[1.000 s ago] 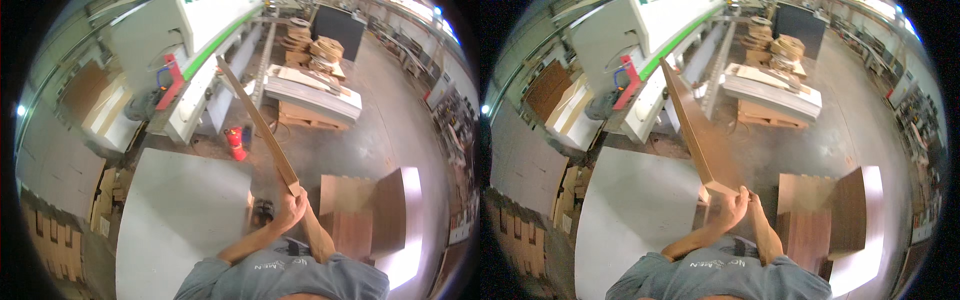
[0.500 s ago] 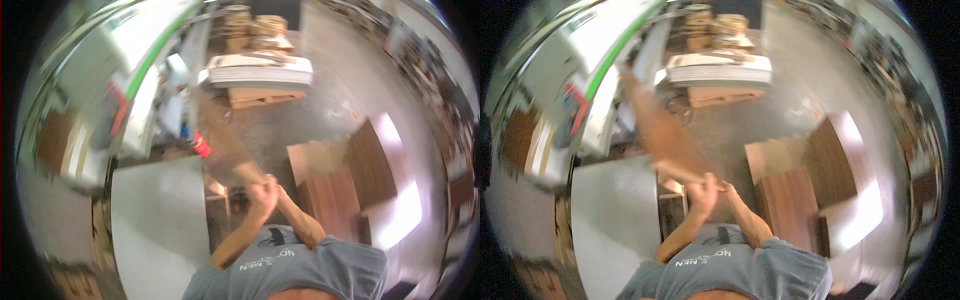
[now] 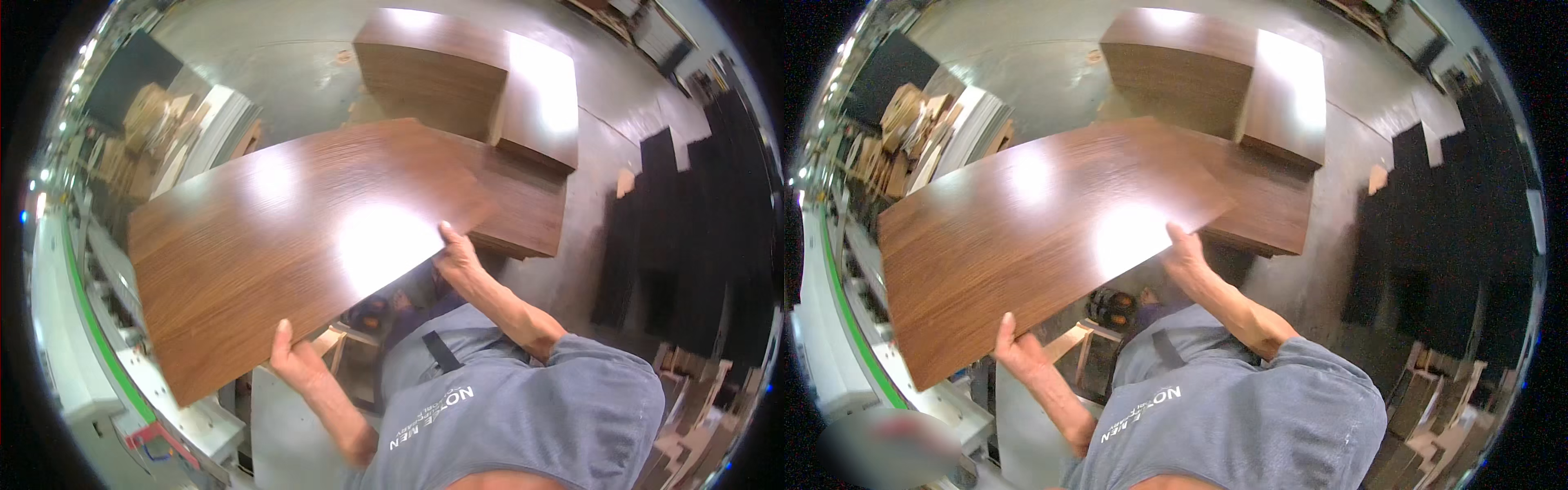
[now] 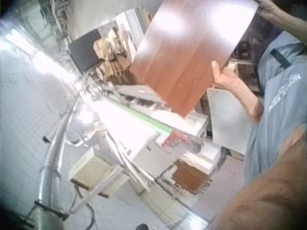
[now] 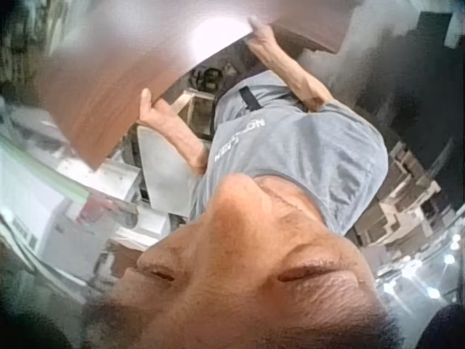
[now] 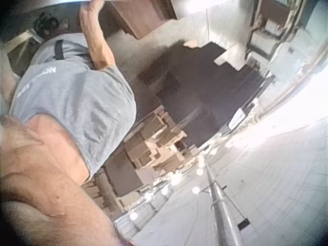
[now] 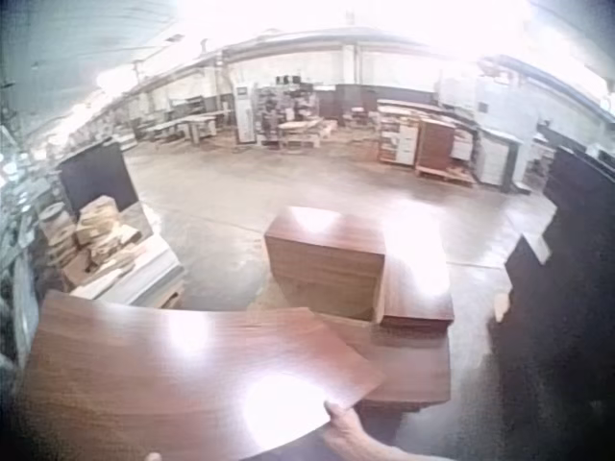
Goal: The person takes wooden panels from an edge-banding machine and stacks them onto a pile.
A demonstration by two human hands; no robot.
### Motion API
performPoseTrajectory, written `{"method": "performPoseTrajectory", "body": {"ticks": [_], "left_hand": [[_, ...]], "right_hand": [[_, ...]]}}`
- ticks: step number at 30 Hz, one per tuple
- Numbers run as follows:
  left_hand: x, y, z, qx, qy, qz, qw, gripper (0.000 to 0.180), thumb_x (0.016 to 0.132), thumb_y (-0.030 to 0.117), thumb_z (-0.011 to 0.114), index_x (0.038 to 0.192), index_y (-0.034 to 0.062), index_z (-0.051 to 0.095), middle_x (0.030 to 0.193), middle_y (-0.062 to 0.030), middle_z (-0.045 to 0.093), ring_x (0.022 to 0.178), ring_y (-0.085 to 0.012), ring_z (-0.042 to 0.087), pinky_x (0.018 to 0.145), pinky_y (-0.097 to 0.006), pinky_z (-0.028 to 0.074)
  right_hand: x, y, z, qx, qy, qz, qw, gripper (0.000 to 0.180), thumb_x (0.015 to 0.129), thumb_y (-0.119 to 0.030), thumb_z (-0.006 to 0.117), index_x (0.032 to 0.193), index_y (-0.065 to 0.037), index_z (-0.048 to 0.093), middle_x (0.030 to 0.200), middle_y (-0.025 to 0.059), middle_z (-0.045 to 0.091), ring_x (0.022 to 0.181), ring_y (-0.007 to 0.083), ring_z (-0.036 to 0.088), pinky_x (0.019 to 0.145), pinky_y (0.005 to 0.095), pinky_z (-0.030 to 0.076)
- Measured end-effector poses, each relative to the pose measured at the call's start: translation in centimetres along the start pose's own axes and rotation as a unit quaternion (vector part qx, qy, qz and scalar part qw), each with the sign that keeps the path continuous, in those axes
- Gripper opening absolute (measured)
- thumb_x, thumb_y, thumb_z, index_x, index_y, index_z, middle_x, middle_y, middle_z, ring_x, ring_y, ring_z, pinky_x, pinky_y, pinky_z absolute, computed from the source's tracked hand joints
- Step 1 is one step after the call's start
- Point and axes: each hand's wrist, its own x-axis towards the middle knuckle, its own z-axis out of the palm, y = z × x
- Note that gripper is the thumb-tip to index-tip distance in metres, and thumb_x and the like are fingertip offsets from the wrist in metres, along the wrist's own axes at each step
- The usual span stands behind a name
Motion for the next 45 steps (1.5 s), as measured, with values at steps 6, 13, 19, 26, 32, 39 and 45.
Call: {"method": "performPoseTrajectory", "body": {"ticks": [6,13,19,26,32,39,45], "left_hand": [[2.4,-14.6,2.9,-0.05,-0.09,-0.244,0.964,0.053,0.074,-0.009,0.06,0.126,-0.0061,0.049,0.123,-0.0145,0.055,0.117,-0.028,0.052,0.106,-0.042,0.04],[3.8,-33.1,7.3,-0.004,-0.108,-0.418,0.902,0.047,0.075,-0.011,0.059,0.122,-0.0019,0.054,0.12,-0.0107,0.059,0.115,-0.0287,0.055,0.107,-0.042,0.039],[7.2,-49.2,8.3,0.029,-0.163,-0.45,0.877,0.041,0.085,-0.001,0.065,0.125,-0.0004,0.054,0.123,-0.009,0.059,0.116,-0.0254,0.054,0.106,-0.04,0.04],[9.8,-60.2,6.3,0.133,-0.151,-0.521,0.83,0.051,0.083,0.01,0.075,0.128,0.0005,0.051,0.131,-0.0104,0.055,0.123,-0.0267,0.051,0.109,-0.046,0.039],[13.4,-60.3,6.5,0.471,-0.261,-0.517,0.665,0.029,0.088,0.016,0.07,0.106,-0.0056,0.062,0.098,-0.0174,0.068,0.081,-0.0276,0.069,0.071,-0.039,0.059],[25.5,-60.1,8.8,0.702,-0.275,0.064,0.654,0.072,0.084,0.034,0.075,0.13,-0.0134,0.048,0.135,-0.0238,0.052,0.126,-0.031,0.049,0.109,-0.04,0.035],[29.6,-63.4,10.7,0.591,-0.341,-0.071,0.728,0.047,0.09,0.035,0.069,0.111,-0.0068,0.064,0.104,-0.0087,0.066,0.091,-0.0159,0.06,0.082,-0.028,0.047]], "right_hand": [[-0.7,-8.5,-10.6,0.015,0.197,-0.181,0.963,0.038,0.091,-0.002,0.059,0.127,-0.006,0.046,0.121,0.0071,0.056,0.111,0.0261,0.056,0.098,0.0473,0.047],[5.3,-13.4,-20.8,0.053,0.275,-0.285,0.917,0.055,0.088,0.006,0.06,0.135,-0.006,0.034,0.13,0.0127,0.048,0.117,0.0297,0.052,0.099,0.0491,0.048],[14.3,-14.6,-28.6,0.055,0.273,-0.292,0.915,0.06,0.086,-0.005,0.069,0.136,-0.011,0.036,0.134,0.0042,0.046,0.125,0.027,0.044,0.107,0.0527,0.039],[19.1,-15.2,-36.6,-0.11,0.316,-0.064,0.94,0.066,0.09,-0.033,0.067,0.131,0.011,0.039,0.126,0.021,0.051,0.11,0.0284,0.058,0.086,0.0472,0.055],[21.2,-18.7,-39.4,-0.221,0.319,0.074,0.919,0.065,0.094,-0.043,0.057,0.118,0.016,0.045,0.097,0.0271,0.064,0.078,0.0295,0.068,0.066,0.0364,0.058],[19.5,-24.5,-38.9,-0.59,0.415,-0.115,0.683,0.026,0.086,-0.025,0.067,0.09,0.001,0.066,0.079,0.0106,0.069,0.071,0.0157,0.066,0.065,0.0318,0.053],[23.9,-34.3,-42.8,-0.714,0.425,-0.25,0.498,0.06,0.085,-0.029,0.067,0.132,0.003,0.05,0.122,0.0224,0.058,0.115,0.0349,0.054,0.101,0.0424,0.041]]}}
